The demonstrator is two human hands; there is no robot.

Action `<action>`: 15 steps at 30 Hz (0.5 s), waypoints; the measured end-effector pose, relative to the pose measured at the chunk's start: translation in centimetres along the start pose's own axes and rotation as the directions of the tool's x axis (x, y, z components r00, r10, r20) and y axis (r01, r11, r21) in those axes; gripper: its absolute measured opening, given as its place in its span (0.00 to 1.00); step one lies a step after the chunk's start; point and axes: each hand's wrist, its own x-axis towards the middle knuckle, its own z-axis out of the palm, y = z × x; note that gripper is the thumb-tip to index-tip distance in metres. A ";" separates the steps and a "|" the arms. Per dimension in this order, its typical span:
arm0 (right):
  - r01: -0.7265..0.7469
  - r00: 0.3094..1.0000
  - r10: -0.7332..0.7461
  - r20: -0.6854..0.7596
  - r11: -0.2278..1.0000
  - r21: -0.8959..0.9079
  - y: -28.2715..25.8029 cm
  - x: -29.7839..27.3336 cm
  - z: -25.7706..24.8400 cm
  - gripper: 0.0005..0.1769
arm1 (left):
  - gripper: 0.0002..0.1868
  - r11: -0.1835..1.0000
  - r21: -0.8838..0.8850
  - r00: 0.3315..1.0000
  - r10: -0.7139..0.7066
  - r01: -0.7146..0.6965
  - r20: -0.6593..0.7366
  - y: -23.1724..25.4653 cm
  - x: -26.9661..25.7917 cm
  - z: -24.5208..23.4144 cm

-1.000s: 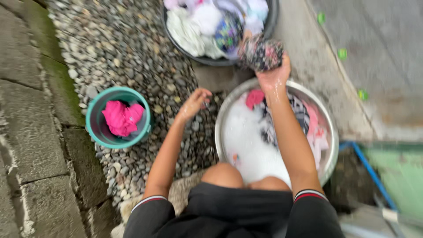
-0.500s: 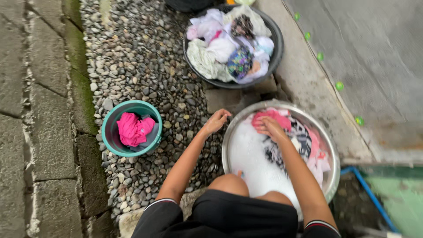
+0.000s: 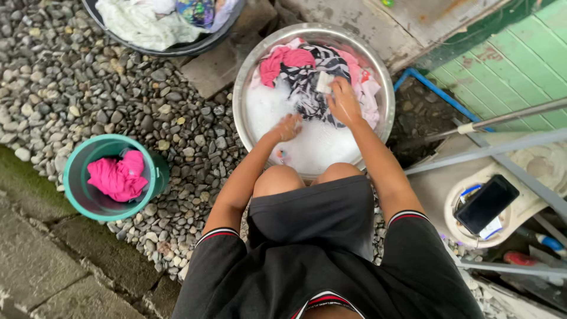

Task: The person washes clothes in a basin filled with soapy water by hand, scrubbing and rinsing various garments.

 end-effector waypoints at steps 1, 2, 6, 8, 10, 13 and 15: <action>-0.011 1.000 0.011 -0.005 1.000 -0.003 -0.4 0.3 0.0 0.18 | 0.24 0.998 0.059 0.990 0.017 -0.025 0.137 0.5 -0.2 1.3; -0.018 1.000 0.017 0.026 0.999 0.028 -0.6 0.8 0.2 0.28 | 0.30 0.992 0.114 0.962 0.025 -0.058 0.271 0.8 -0.5 2.5; 0.146 0.988 -0.148 0.043 0.989 0.033 -0.1 2.3 2.8 0.43 | 0.44 0.910 0.405 0.892 -0.109 -0.088 0.439 0.8 -3.7 6.1; 0.086 0.996 -0.087 0.033 0.996 0.026 0.5 2.3 4.1 0.39 | 0.40 0.918 0.394 0.882 -0.142 -0.053 0.449 0.4 -4.6 6.3; 0.021 0.999 -0.021 0.029 0.999 0.027 1.1 2.2 4.8 0.35 | 0.37 0.942 0.335 0.895 -0.140 -0.011 0.423 -0.1 -4.4 5.2; -0.027 0.998 0.026 0.058 0.999 0.027 2.0 0.7 4.4 0.31 | 0.32 0.969 0.237 0.948 -0.138 0.069 0.288 -1.5 -3.9 3.6; 0.015 1.000 -0.015 0.003 1.000 -0.026 2.5 -0.2 4.1 0.27 | 0.30 0.991 0.099 0.983 -0.101 0.086 0.154 -2.2 -2.3 1.6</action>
